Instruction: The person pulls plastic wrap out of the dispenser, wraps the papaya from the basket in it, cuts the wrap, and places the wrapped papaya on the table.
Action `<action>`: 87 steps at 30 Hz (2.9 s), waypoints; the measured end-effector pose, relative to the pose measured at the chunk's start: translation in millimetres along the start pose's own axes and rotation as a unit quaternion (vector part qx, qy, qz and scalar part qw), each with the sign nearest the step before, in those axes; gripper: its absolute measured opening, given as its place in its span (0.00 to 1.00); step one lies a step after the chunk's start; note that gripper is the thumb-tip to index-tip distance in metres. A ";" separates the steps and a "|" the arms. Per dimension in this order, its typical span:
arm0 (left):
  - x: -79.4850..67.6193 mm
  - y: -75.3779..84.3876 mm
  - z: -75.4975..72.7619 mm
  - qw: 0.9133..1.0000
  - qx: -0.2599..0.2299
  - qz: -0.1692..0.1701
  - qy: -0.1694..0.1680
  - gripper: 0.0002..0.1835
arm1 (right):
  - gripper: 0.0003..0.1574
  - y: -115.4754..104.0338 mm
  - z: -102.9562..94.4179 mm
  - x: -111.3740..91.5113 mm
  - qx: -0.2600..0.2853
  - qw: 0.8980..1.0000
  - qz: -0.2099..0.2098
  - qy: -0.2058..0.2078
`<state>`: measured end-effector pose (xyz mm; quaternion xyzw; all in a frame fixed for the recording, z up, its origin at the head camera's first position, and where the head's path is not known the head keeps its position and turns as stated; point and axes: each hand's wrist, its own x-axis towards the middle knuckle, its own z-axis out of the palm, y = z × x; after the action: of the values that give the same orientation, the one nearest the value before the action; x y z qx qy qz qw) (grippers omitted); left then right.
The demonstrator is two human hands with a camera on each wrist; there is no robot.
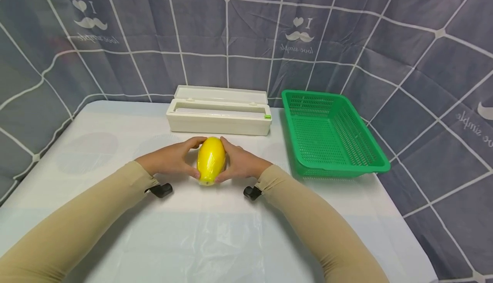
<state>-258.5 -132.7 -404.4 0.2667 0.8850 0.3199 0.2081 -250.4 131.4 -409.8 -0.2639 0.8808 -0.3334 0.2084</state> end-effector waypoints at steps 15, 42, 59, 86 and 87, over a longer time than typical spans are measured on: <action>-1.8 -4.9 6.5 1.000 -0.002 0.017 0.021 0.65 | 0.86 -7.8 -7.1 -2.0 0.006 1.000 0.013 0.003; 4.6 1.8 9.6 0.999 0.036 0.024 0.008 0.66 | 0.85 4.9 -9.1 -10.9 0.009 1.000 0.024 -0.008; 6.0 8.8 8.8 0.998 0.054 0.028 0.012 0.66 | 0.86 1.7 -13.2 -17.4 -0.026 0.999 0.039 0.005; 10.0 17.0 15.5 0.996 0.055 0.050 0.041 0.55 | 0.86 7.8 -15.7 -20.2 -0.004 1.000 0.019 -0.003; 9.5 16.3 15.0 0.997 0.053 0.040 0.042 0.55 | 0.86 7.8 -15.8 -20.3 -0.007 1.000 0.024 -0.002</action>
<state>-252.2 -109.4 -405.9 0.2985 0.8973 0.2917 0.1439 -245.8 156.2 -400.5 -0.2446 0.8887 -0.3216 0.2166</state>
